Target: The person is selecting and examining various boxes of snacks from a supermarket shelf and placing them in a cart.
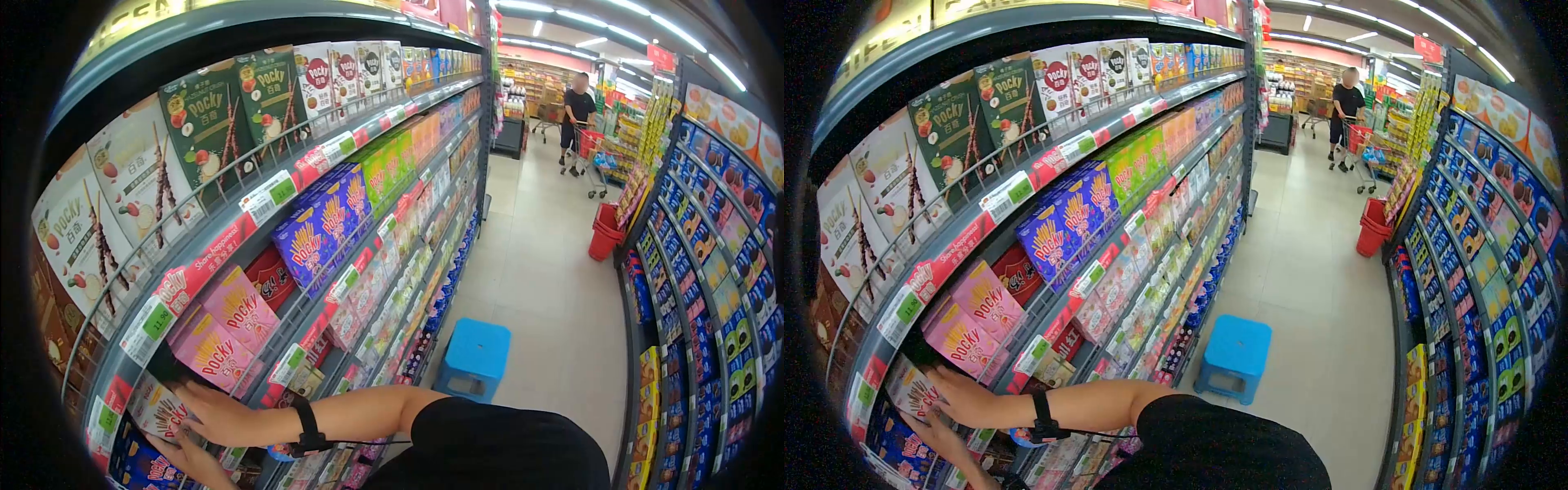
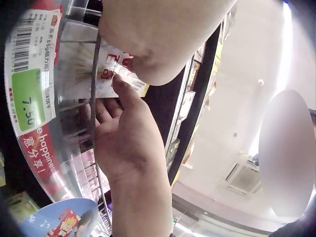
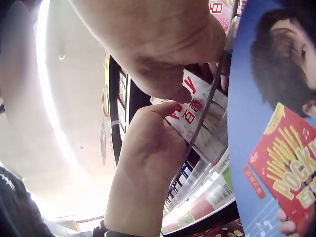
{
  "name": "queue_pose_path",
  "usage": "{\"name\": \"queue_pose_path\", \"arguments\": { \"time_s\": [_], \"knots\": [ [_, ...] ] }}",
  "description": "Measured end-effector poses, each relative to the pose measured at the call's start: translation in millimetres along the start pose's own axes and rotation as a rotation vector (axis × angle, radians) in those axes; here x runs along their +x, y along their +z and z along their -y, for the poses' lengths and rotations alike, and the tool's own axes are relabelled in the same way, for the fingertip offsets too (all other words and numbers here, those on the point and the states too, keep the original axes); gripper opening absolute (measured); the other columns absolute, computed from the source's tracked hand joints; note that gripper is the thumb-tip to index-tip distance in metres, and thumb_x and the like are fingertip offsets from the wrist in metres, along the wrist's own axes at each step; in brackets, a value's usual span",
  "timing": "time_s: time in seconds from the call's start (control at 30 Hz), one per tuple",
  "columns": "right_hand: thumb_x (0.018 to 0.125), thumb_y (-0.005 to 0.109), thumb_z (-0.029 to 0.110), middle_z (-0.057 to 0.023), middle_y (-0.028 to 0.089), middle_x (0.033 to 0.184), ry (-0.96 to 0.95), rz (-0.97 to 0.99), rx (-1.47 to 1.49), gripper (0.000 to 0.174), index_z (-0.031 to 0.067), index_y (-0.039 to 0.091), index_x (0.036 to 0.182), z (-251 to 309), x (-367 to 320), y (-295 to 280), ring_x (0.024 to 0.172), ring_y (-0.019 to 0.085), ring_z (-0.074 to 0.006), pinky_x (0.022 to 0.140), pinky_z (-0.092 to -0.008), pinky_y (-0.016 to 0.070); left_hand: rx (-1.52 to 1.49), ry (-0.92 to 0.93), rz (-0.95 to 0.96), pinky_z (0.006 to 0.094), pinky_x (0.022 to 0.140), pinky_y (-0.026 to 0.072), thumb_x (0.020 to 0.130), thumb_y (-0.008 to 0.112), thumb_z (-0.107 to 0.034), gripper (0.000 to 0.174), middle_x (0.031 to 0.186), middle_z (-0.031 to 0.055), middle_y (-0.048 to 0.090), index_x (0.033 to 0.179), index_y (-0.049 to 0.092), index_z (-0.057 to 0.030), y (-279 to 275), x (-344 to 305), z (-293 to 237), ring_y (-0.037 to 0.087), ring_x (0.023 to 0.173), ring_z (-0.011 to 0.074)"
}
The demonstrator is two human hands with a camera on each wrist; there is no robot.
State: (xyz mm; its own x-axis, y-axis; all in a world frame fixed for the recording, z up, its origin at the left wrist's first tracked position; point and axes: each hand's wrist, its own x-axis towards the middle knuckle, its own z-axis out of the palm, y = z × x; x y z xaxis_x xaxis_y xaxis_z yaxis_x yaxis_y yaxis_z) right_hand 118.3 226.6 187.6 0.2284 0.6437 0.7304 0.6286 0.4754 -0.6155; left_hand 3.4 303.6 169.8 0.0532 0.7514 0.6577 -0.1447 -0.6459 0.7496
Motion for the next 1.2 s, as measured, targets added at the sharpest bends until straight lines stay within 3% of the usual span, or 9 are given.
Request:
{"name": "queue_pose_path", "arguments": {
  "time_s": [0.07, 0.4, 0.5, 0.6, 0.77, 1.0, 1.1, 1.17, 1.2],
  "knots": [
    [0.088, 0.062, 0.012, -0.0256, 0.047, 0.116, -0.025, -0.013, -0.046, 0.064, -0.0030, 0.031, 0.142, -6, 0, 7, 0.103, 0.053, -0.0441, 0.084, -0.0476, 0.0468, -0.032, -0.001, -0.037, 0.0370, 0.105, 0.0387, 0.100, 0.050, -0.010, 0.061, 0.146, 0.0224, 0.041, 0.151, 0.021, 0.0032, 1, -3, -1, 0.048, 0.126, 0.0272],
    [0.087, 0.060, 0.008, -0.0262, 0.048, 0.118, -0.063, -0.084, -0.015, 0.060, -0.0026, 0.034, 0.139, 3, -2, 4, 0.104, 0.054, -0.0445, 0.085, -0.0473, 0.0478, -0.022, 0.065, -0.025, 0.0380, 0.106, 0.0379, 0.097, 0.054, -0.010, 0.066, 0.147, 0.0222, 0.039, 0.153, 0.021, 0.0008, -1, -11, -9, 0.048, 0.127, 0.0272],
    [0.086, 0.060, 0.007, -0.0259, 0.048, 0.118, -0.068, -0.071, -0.057, 0.060, -0.0024, 0.034, 0.139, -6, 0, 7, 0.104, 0.054, -0.0448, 0.085, -0.0477, 0.0477, 0.075, 0.099, -0.024, 0.0405, 0.108, 0.0367, 0.095, 0.055, -0.005, 0.070, 0.151, 0.0232, 0.032, 0.153, 0.017, -0.0002, 3, -15, -19, 0.043, 0.131, 0.0283],
    [0.087, 0.058, 0.006, -0.0258, 0.048, 0.118, -0.075, -0.054, -0.039, 0.058, -0.0025, 0.034, 0.139, 1, -2, 1, 0.105, 0.054, -0.0450, 0.085, -0.0480, 0.0474, 0.126, 0.141, -0.058, 0.0416, 0.110, 0.0344, 0.095, 0.057, -0.007, 0.072, 0.155, 0.0226, 0.026, 0.154, 0.017, -0.0015, 4, -21, -26, 0.038, 0.136, 0.0297],
    [0.087, 0.055, 0.005, -0.0263, 0.051, 0.116, -0.024, -0.012, -0.038, 0.056, -0.0040, 0.035, 0.138, 4, -4, 3, 0.103, 0.055, -0.0445, 0.084, -0.0482, 0.0478, 0.086, 0.250, -0.035, 0.0407, 0.117, 0.0211, 0.096, 0.057, -0.013, 0.068, 0.158, 0.0207, 0.022, 0.153, 0.021, -0.0014, -2, -28, -23, 0.026, 0.144, 0.0286],
    [0.084, 0.054, 0.003, -0.0270, 0.057, 0.107, 0.013, 0.071, -0.079, 0.055, -0.0090, 0.037, 0.136, 7, -3, 1, 0.099, 0.057, -0.0455, 0.082, -0.0491, 0.0491, 0.124, 0.224, -0.030, 0.0404, 0.118, 0.0190, 0.097, 0.055, -0.015, 0.067, 0.159, 0.0191, 0.020, 0.153, 0.021, -0.0014, -2, -35, -16, 0.023, 0.146, 0.0282],
    [0.079, 0.055, 0.002, -0.0275, 0.058, 0.102, 0.008, 0.043, -0.096, 0.046, -0.0090, 0.046, 0.123, 2, -1, 3, 0.094, 0.059, -0.0463, 0.079, -0.0499, 0.0499, 0.080, 0.153, -0.039, 0.0404, 0.118, 0.0187, 0.094, 0.057, -0.015, 0.069, 0.159, 0.0199, 0.022, 0.153, 0.022, -0.0008, -1, -33, -15, 0.024, 0.146, 0.0290],
    [0.074, 0.058, 0.003, -0.0293, 0.060, 0.095, -0.050, -0.014, -0.077, 0.032, -0.0077, 0.053, 0.104, 1, 0, 21, 0.089, 0.060, -0.0473, 0.077, -0.0511, 0.0496, 0.366, 0.198, -0.025, 0.0422, 0.117, 0.0225, 0.092, 0.063, -0.018, 0.073, 0.157, 0.0205, 0.025, 0.152, 0.025, -0.0004, -29, -26, -2, 0.028, 0.144, 0.0320],
    [0.072, 0.060, 0.003, -0.0292, 0.061, 0.088, 0.051, 0.083, -0.046, 0.029, -0.0063, 0.053, 0.098, 7, 1, 19, 0.086, 0.060, -0.0473, 0.074, -0.0509, 0.0498, 0.382, 0.160, -0.040, 0.0403, 0.119, 0.0179, 0.087, 0.063, -0.012, 0.075, 0.157, 0.0194, 0.026, 0.151, 0.026, 0.0008, -31, -27, -2, 0.024, 0.146, 0.0317]
  ]
}}
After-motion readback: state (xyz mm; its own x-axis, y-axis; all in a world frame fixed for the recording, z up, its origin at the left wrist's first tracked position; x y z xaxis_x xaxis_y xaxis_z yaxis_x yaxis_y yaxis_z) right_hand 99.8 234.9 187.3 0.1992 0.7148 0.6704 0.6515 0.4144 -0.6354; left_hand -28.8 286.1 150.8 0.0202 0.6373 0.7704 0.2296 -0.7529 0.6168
